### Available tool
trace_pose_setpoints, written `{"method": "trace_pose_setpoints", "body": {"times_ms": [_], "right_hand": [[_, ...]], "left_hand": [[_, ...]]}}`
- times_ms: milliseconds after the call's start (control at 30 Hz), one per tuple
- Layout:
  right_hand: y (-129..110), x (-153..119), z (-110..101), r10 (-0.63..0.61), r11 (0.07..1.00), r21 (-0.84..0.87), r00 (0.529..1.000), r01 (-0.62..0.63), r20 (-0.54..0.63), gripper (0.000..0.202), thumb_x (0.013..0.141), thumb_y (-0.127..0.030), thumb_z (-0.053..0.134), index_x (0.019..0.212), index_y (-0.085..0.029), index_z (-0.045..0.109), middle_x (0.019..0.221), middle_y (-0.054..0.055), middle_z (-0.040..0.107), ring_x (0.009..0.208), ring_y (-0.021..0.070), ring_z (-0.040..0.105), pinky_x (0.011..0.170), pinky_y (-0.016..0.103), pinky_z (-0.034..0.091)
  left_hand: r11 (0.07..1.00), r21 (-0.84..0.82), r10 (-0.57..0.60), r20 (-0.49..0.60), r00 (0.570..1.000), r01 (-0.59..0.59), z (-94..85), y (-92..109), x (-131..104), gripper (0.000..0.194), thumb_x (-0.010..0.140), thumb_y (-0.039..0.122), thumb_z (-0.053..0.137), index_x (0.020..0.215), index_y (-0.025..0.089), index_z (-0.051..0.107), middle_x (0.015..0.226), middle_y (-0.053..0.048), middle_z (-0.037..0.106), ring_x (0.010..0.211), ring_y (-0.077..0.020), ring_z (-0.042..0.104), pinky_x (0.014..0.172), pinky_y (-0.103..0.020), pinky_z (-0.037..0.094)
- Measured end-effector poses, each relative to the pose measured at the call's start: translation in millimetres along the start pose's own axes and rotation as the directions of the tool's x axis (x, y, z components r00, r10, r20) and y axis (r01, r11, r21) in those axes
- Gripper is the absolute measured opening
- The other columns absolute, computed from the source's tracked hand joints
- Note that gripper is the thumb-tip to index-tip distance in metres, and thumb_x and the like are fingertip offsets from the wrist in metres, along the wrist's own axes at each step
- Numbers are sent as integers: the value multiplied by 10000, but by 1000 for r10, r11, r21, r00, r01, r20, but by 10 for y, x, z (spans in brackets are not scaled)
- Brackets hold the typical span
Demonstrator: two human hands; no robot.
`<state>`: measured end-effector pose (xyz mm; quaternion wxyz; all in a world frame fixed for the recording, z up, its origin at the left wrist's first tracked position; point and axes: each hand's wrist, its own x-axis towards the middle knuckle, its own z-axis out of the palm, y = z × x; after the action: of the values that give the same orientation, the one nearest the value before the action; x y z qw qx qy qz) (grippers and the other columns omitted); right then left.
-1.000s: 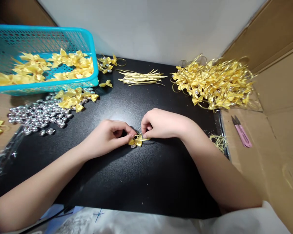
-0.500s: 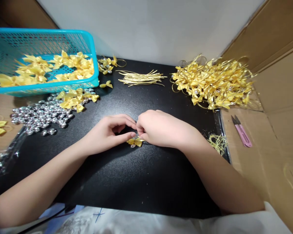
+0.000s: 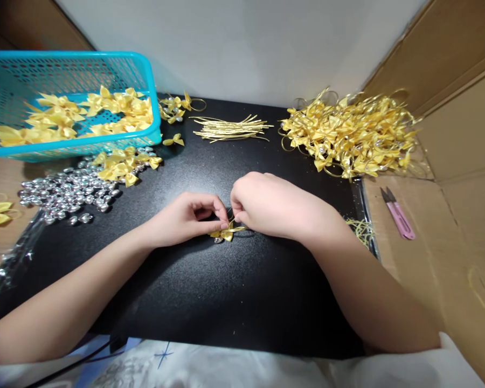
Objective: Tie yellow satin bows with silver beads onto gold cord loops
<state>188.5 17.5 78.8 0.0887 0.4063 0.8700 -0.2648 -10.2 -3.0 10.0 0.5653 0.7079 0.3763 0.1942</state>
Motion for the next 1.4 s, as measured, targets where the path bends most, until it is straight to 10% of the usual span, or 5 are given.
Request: {"method": "trace_pose_setpoints", "body": {"times_ms": [267, 667, 1400], "right_hand": [[-15, 45, 19, -28, 998, 50, 999, 31, -44, 123, 795, -153, 612, 719, -165, 707, 743, 48, 681, 641, 128, 564, 600, 239, 335], [60, 18, -25, -14, 997, 80, 999, 16, -28, 136, 772, -131, 580, 716, -158, 701, 736, 31, 685, 614, 111, 544, 579, 243, 338], [265, -51, -146, 80, 993, 86, 995, -75, -55, 117, 793, -240, 636, 750, -166, 716, 721, 7, 668, 622, 109, 558, 570, 239, 363]], "left_hand": [[995, 100, 6, -9, 1000, -5, -60, 47, 23, 194, 835, 259, 630, 939, 130, 731, 590, 20, 596, 476, -63, 427, 459, -185, 313], [991, 95, 93, 4, 996, -93, -38, 18, 57, 90, 780, 237, 733, 832, 187, 786, 886, -49, 712, 789, -140, 658, 730, -247, 515], [997, 22, -81, 87, 993, 80, -24, 12, 57, 153, 799, 260, 708, 854, 131, 768, 800, -62, 774, 685, -150, 703, 626, -222, 525]]}}
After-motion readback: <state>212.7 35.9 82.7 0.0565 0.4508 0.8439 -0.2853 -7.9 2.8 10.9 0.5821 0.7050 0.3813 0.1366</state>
